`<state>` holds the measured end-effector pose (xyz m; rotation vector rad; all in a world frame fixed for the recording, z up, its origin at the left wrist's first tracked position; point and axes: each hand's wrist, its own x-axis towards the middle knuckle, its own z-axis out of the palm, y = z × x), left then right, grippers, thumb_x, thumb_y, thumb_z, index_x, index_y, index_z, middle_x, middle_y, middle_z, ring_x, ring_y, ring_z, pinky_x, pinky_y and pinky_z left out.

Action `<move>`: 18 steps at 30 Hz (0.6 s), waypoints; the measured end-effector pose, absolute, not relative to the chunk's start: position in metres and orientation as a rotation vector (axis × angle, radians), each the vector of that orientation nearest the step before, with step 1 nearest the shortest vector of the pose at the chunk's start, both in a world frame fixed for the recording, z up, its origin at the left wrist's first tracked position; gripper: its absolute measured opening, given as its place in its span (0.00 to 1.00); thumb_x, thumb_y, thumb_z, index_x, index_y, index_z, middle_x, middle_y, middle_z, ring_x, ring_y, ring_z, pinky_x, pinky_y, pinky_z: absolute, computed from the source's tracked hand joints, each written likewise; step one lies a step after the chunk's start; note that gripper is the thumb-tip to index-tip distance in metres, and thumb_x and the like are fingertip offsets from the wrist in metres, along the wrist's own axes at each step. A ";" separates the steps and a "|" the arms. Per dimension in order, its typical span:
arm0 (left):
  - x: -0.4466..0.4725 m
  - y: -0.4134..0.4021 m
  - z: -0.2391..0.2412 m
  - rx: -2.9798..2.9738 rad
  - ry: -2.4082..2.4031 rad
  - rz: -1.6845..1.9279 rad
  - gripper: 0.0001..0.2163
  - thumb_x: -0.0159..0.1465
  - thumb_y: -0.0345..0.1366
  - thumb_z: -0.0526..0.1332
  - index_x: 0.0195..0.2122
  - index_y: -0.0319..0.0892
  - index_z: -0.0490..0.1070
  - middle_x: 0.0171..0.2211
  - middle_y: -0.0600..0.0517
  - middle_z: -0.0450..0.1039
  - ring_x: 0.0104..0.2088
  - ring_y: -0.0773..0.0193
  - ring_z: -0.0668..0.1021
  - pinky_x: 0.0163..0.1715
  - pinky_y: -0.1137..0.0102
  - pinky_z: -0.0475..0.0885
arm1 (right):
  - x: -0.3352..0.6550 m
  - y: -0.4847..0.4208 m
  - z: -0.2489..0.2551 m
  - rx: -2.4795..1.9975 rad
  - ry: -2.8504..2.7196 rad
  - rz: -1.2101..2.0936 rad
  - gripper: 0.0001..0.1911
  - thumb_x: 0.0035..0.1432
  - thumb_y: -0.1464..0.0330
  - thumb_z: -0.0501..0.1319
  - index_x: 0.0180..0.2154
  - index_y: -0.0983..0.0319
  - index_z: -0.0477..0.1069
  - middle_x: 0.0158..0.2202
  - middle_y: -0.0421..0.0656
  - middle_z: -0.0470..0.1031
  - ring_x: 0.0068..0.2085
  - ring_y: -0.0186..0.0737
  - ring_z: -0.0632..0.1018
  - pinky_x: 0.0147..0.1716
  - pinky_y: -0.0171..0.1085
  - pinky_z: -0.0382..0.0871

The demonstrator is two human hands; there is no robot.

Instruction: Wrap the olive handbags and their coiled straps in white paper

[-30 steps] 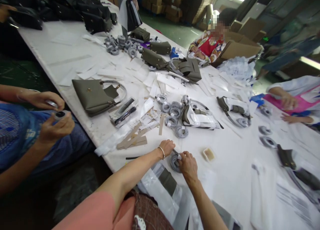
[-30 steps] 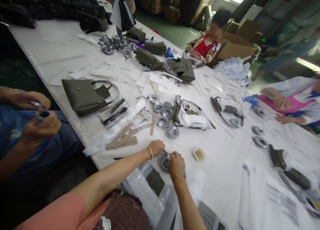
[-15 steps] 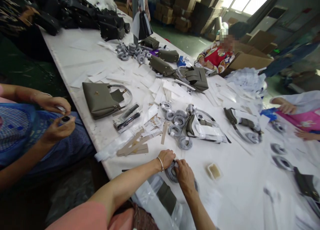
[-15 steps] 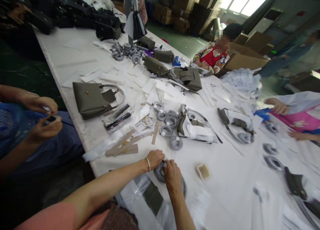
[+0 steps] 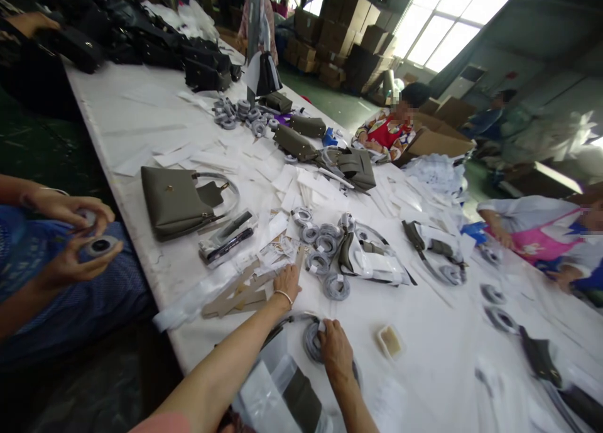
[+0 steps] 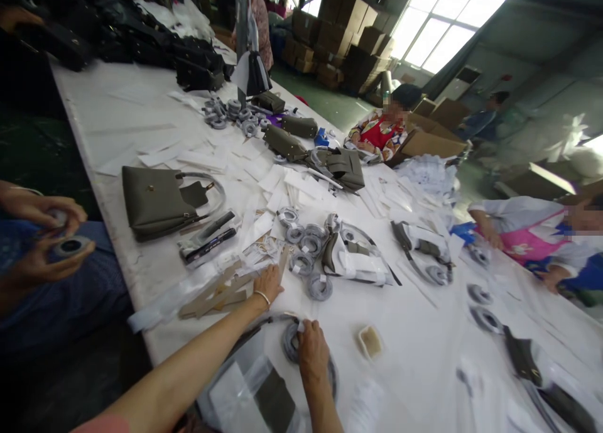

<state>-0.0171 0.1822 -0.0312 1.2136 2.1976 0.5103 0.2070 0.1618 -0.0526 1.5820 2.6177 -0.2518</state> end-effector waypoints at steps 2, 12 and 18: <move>-0.018 0.184 -0.030 1.179 2.193 0.539 0.18 0.54 0.27 0.67 0.44 0.41 0.64 0.47 0.42 0.66 0.48 0.47 0.75 0.43 0.61 0.70 | 0.208 0.161 -0.055 1.615 2.659 -0.295 0.16 0.57 0.73 0.53 0.46 0.58 0.71 0.42 0.48 0.76 0.44 0.46 0.78 0.43 0.39 0.69; -0.038 0.173 -0.030 1.019 2.008 0.859 0.07 0.57 0.29 0.56 0.25 0.44 0.58 0.27 0.56 0.63 0.34 0.62 0.74 0.34 0.70 0.67 | 0.219 0.147 -0.039 2.056 2.784 -0.980 0.21 0.58 0.62 0.54 0.53 0.57 0.69 0.46 0.47 0.76 0.36 0.45 0.79 0.40 0.42 0.75; -0.035 0.136 -0.029 0.905 1.612 0.909 0.13 0.60 0.48 0.50 0.27 0.45 0.61 0.20 0.59 0.63 0.19 0.71 0.68 0.21 0.76 0.62 | 0.219 0.124 -0.033 2.118 2.267 -1.789 0.23 0.49 0.54 0.64 0.46 0.58 0.76 0.38 0.44 0.79 0.30 0.42 0.76 0.34 0.41 0.74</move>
